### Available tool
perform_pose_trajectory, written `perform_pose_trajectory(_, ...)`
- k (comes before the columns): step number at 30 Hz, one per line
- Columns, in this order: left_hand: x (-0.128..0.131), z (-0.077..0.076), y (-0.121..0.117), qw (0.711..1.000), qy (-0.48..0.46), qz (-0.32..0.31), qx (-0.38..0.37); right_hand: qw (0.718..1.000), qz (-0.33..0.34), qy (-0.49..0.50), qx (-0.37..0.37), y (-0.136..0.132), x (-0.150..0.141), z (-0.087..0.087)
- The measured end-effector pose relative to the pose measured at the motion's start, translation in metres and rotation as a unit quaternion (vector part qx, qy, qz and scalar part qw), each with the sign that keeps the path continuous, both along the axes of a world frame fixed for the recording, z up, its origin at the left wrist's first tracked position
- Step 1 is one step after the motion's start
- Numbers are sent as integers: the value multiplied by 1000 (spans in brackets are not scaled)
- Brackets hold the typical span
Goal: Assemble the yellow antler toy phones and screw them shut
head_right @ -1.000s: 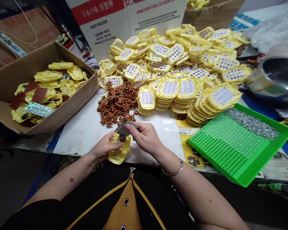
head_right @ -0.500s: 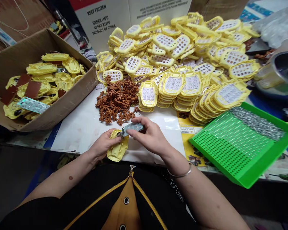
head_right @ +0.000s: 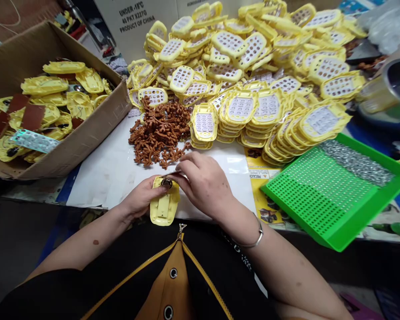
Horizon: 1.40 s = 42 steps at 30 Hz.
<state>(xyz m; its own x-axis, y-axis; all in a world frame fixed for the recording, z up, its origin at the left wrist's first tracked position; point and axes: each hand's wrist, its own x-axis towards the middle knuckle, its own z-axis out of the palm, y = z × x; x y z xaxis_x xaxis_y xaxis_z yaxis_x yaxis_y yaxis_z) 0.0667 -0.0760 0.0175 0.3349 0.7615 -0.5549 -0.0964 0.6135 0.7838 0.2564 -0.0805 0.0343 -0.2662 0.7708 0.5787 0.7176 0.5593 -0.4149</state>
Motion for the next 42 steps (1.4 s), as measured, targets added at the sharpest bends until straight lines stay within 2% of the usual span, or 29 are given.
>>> perform_pose_trajectory(3,-1,-1,0,1000,-15,-5,-3,994,42,88,-45,2,-8,-2)
perform_pose_trajectory(7,-4,-2,1,999,-25,-22,-28,984,65,137,-99,2,-12,-5)
perform_pose_trajectory(10,-7,-2,1,999,-24,-31,-32,969,65,171,-167,0,-12,-6)
perform_pose_trajectory(12,-7,-1,1,999,-25,-37,-28,966,52,176,-181,-2,-11,-7)
perform_pose_trajectory(14,-6,-1,1,999,-25,-40,-22,979,49,146,-134,-6,-11,-9)
perform_pose_trajectory(17,-4,1,0,1000,-17,-18,-13,997,67,33,34,-15,-13,-14)
perform_pose_trajectory(19,-3,2,0,1000,-15,0,-14,988,83,-41,126,-21,-16,-16)
perform_pose_trajectory(21,-2,1,0,1000,-18,14,-12,976,104,-91,168,-26,-19,-18)
perform_pose_trajectory(27,-4,-2,-1,998,-48,35,5,957,111,-153,218,-31,-25,-19)
perform_pose_trajectory(42,-6,-4,-1,995,-58,78,21,959,93,-144,227,-30,-30,-23)
